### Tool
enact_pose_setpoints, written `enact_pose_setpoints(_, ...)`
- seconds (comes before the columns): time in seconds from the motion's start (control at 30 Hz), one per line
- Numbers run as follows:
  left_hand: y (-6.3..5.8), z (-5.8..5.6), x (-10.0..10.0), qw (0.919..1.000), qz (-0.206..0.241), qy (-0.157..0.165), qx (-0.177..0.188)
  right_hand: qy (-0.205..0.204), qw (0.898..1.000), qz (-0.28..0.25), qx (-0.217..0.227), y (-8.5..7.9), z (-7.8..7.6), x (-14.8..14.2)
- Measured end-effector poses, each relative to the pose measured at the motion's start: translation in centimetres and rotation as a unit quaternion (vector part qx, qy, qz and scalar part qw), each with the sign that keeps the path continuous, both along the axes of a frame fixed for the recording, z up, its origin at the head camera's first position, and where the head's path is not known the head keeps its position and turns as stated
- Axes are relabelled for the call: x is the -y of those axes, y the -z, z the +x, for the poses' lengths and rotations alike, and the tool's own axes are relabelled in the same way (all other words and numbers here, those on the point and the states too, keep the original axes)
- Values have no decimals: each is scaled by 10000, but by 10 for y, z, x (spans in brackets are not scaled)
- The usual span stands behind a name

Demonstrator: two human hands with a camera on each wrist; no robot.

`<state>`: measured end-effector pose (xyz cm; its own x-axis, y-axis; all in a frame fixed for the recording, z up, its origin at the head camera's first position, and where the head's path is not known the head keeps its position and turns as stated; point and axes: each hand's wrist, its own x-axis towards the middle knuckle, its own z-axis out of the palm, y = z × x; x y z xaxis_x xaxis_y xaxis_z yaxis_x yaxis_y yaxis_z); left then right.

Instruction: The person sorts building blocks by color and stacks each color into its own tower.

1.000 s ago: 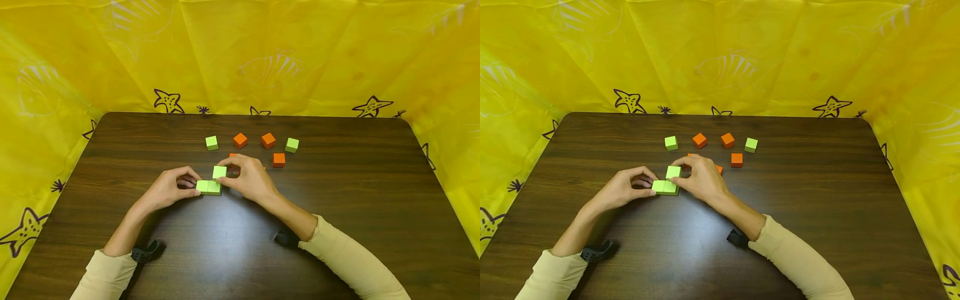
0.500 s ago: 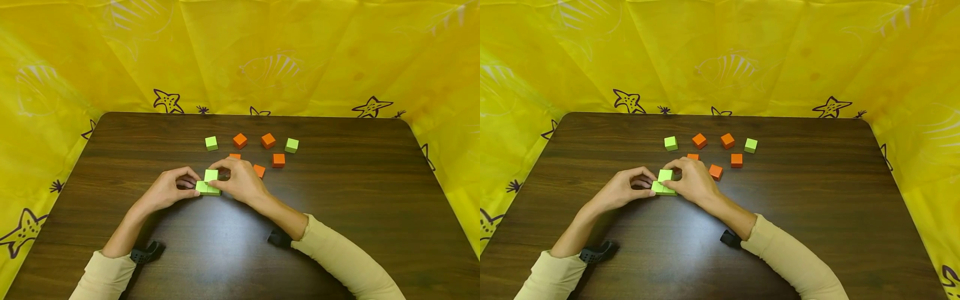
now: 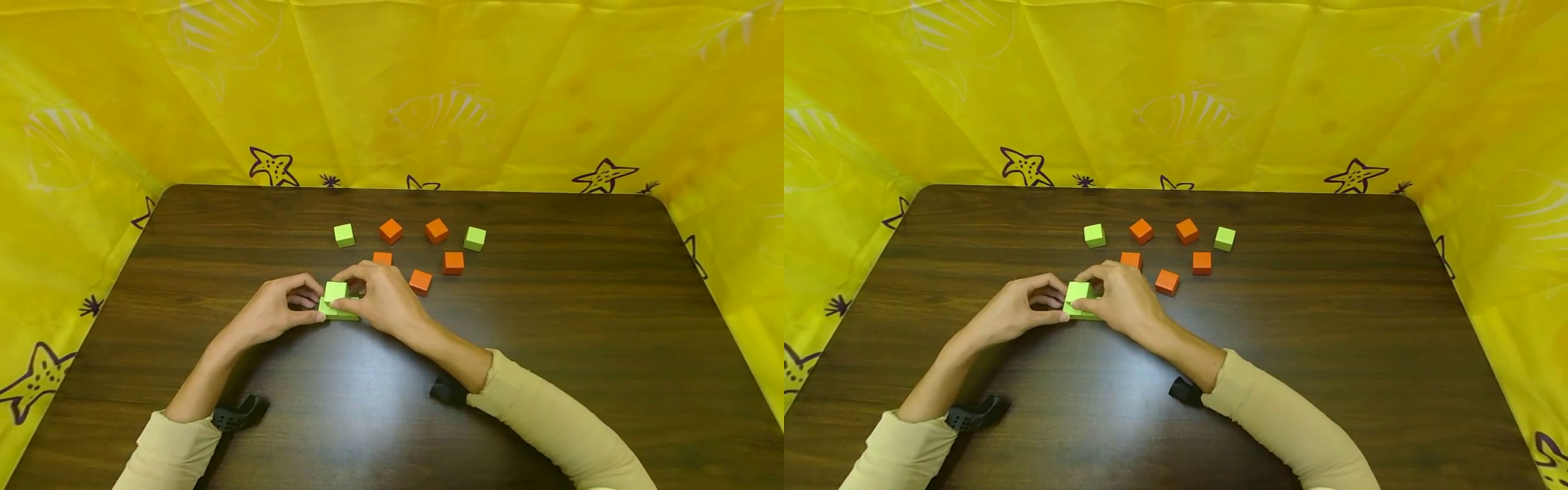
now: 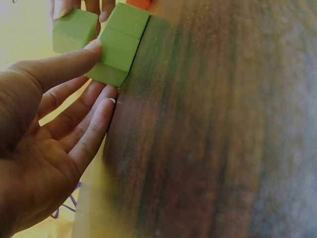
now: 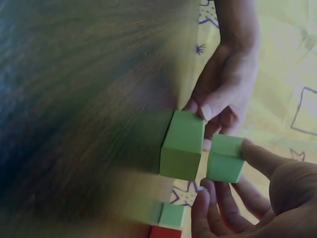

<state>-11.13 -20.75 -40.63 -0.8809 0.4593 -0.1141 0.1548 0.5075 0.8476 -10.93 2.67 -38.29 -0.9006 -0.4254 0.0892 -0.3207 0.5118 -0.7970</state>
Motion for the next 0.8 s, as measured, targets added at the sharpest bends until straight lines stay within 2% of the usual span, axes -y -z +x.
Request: enact_pose_setpoints(0.8,2,-3,1,10000,58,71,-7,-62,9999,52,-80,2,0,9)
